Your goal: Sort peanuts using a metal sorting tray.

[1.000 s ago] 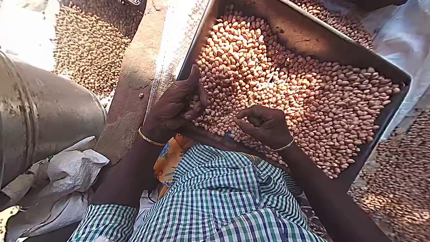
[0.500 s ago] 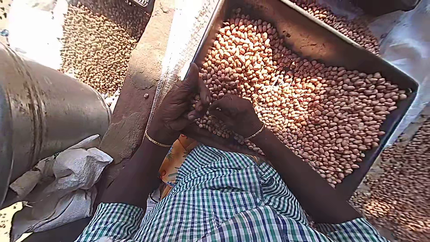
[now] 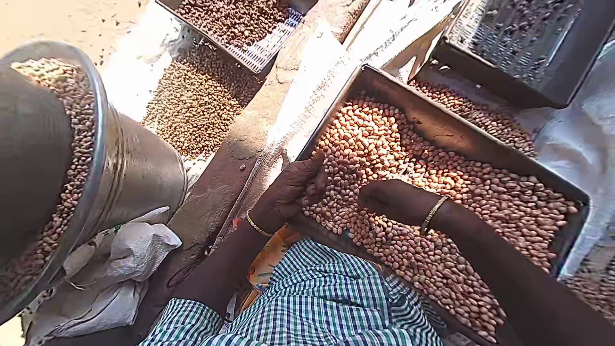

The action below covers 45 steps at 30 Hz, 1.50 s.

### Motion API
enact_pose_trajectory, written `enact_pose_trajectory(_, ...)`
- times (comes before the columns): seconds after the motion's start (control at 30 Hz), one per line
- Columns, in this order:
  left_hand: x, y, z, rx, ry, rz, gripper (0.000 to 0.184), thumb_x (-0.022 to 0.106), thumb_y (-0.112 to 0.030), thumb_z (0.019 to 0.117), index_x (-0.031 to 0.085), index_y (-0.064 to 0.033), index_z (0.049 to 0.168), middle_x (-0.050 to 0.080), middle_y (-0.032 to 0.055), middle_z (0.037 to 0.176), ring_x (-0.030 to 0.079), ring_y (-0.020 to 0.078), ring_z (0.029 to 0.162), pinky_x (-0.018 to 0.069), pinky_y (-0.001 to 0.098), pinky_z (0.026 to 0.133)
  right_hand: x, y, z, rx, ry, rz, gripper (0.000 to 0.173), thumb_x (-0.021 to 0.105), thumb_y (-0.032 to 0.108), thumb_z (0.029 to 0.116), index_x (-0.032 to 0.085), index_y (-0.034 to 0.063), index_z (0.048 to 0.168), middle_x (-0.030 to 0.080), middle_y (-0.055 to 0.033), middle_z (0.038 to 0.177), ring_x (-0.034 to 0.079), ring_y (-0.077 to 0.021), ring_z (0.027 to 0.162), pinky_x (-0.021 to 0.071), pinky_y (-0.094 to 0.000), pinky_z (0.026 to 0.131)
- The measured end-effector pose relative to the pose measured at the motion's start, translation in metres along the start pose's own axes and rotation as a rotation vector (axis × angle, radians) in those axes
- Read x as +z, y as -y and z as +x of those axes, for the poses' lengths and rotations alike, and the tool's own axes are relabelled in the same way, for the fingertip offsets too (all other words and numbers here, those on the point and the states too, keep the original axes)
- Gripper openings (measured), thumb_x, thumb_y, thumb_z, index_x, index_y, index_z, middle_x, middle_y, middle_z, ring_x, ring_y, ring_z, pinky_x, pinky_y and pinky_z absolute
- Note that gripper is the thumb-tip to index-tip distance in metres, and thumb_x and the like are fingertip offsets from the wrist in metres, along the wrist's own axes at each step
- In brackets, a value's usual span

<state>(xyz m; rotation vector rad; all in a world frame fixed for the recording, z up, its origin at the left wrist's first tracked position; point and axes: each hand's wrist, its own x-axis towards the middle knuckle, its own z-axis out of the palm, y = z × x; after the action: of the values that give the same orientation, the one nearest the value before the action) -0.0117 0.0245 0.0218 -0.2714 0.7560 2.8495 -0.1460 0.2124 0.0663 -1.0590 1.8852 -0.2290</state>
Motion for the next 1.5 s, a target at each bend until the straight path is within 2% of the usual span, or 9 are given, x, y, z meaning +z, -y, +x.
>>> enact_pose_trajectory(0.17, -0.005, 0.003, -0.007, 0.356, 0.045, 0.003, 0.047, 0.047, -0.038, 0.1078, 0.06, -0.0122, 0.071, 0.052, -0.0054, 0.057, 0.048, 0.0007, 0.042, 0.0414, 0.013, 0.041, -0.107, 0.057, 0.016, -0.062, -0.613, 0.002, 0.038, 0.056, 0.02, 0.1054, 0.056, 0.0017, 0.138, 0.06, -0.0185, 0.134, 0.061, -0.0233, 0.12, 0.0462, -0.0388, 0.105)
enact_pose_trajectory(0.27, -0.007, 0.004, -0.012, 0.637, -0.011, -0.019, 0.05, 0.043, -0.04, 0.1084, 0.062, -0.0124, 0.071, 0.055, -0.0055, 0.057, 0.051, 0.0013, 0.044, 0.0432, 0.0137, 0.043, -0.089, 0.043, 0.033, -0.393, -0.951, -0.096, 0.029, 0.046, 0.008, 0.1049, 0.068, -0.005, 0.118, 0.07, -0.0188, 0.115, 0.064, -0.0201, 0.108, 0.048, -0.031, 0.095)
enact_pose_trajectory(0.47, -0.005, 0.009, -0.014, 0.761, -0.072, -0.051, 0.057, 0.032, -0.044, 0.1102, 0.058, -0.0137, 0.071, 0.053, -0.0059, 0.057, 0.05, 0.0013, 0.045, 0.0423, 0.0137, 0.044, 0.03, 0.004, 0.086, -0.942, -0.65, -0.183, 0.026, 0.053, -0.003, 0.0915, 0.075, 0.0008, 0.106, 0.074, -0.0184, 0.11, 0.069, -0.0356, 0.111, 0.0482, -0.043, 0.106)
enact_pose_trajectory(0.6, -0.006, 0.006, -0.015, 0.747, -0.079, -0.032, 0.058, 0.03, -0.046, 0.1102, 0.057, -0.0138, 0.07, 0.052, -0.0057, 0.057, 0.049, 0.0015, 0.045, 0.0412, 0.0132, 0.044, 0.06, -0.013, 0.079, -0.884, -0.577, -0.323, 0.038, 0.046, 0.037, 0.1045, 0.077, 0.0222, 0.12, 0.069, -0.0105, 0.129, 0.058, -0.0342, 0.128, 0.0292, -0.0526, 0.116)
enact_pose_trajectory(0.77, -0.004, 0.006, -0.015, 0.735, -0.03, 0.003, 0.058, 0.031, -0.052, 0.1083, 0.058, -0.0153, 0.073, 0.053, -0.0054, 0.06, 0.05, 0.0024, 0.047, 0.0426, 0.0142, 0.045, 0.096, -0.07, -0.04, -0.599, -0.307, -0.274, 0.049, 0.031, 0.042, 0.1053, 0.068, 0.0313, 0.135, 0.055, -0.0087, 0.151, 0.038, -0.0436, 0.147, 0.0227, -0.0696, 0.114)
enact_pose_trajectory(0.93, 0.0, 0.006, -0.013, 0.731, -0.047, -0.005, 0.053, 0.037, -0.046, 0.1079, 0.06, -0.0156, 0.071, 0.057, -0.0061, 0.061, 0.053, 0.0022, 0.049, 0.0448, 0.0146, 0.047, 0.096, -0.083, -0.089, -0.376, -0.656, 0.059, 0.032, 0.049, 0.013, 0.0927, 0.079, 0.0034, 0.092, 0.071, -0.0179, 0.125, 0.057, -0.0364, 0.132, 0.0366, -0.0479, 0.113)
enact_pose_trajectory(1.03, 0.0, 0.01, -0.014, 0.669, 0.004, 0.059, 0.052, 0.035, -0.045, 0.1094, 0.057, -0.0167, 0.072, 0.052, -0.0076, 0.06, 0.047, -0.0004, 0.046, 0.0399, 0.0119, 0.045, 0.085, -0.043, -0.033, -0.29, -0.91, 0.337, 0.026, 0.051, -0.007, 0.0927, 0.075, -0.0087, 0.102, 0.07, -0.0234, 0.122, 0.064, -0.0223, 0.125, 0.0461, -0.0253, 0.109)
enact_pose_trajectory(1.33, 0.004, 0.009, -0.01, 0.537, 0.022, 0.028, 0.045, 0.049, -0.046, 0.1034, 0.066, -0.0157, 0.075, 0.061, -0.008, 0.062, 0.054, -0.0001, 0.05, 0.0451, 0.0144, 0.049, 0.088, -0.001, 0.023, -0.158, -0.936, -0.027, 0.011, 0.069, 0.003, 0.0889, 0.077, -0.0038, 0.093, 0.066, -0.0251, 0.083, 0.065, -0.0415, 0.077, 0.0516, -0.0512, 0.072)
enact_pose_trajectory(1.5, 0.005, 0.009, -0.013, 0.543, 0.005, 0.081, 0.042, 0.05, -0.041, 0.1041, 0.067, -0.0131, 0.077, 0.059, -0.0084, 0.059, 0.052, -0.002, 0.047, 0.0438, 0.0129, 0.046, 0.093, -0.001, 0.033, -0.165, -0.924, 0.013, 0.009, 0.07, 0.005, 0.0878, 0.074, -0.0031, 0.087, 0.062, -0.0167, 0.079, 0.061, -0.0277, 0.066, 0.0495, -0.0378, 0.057)
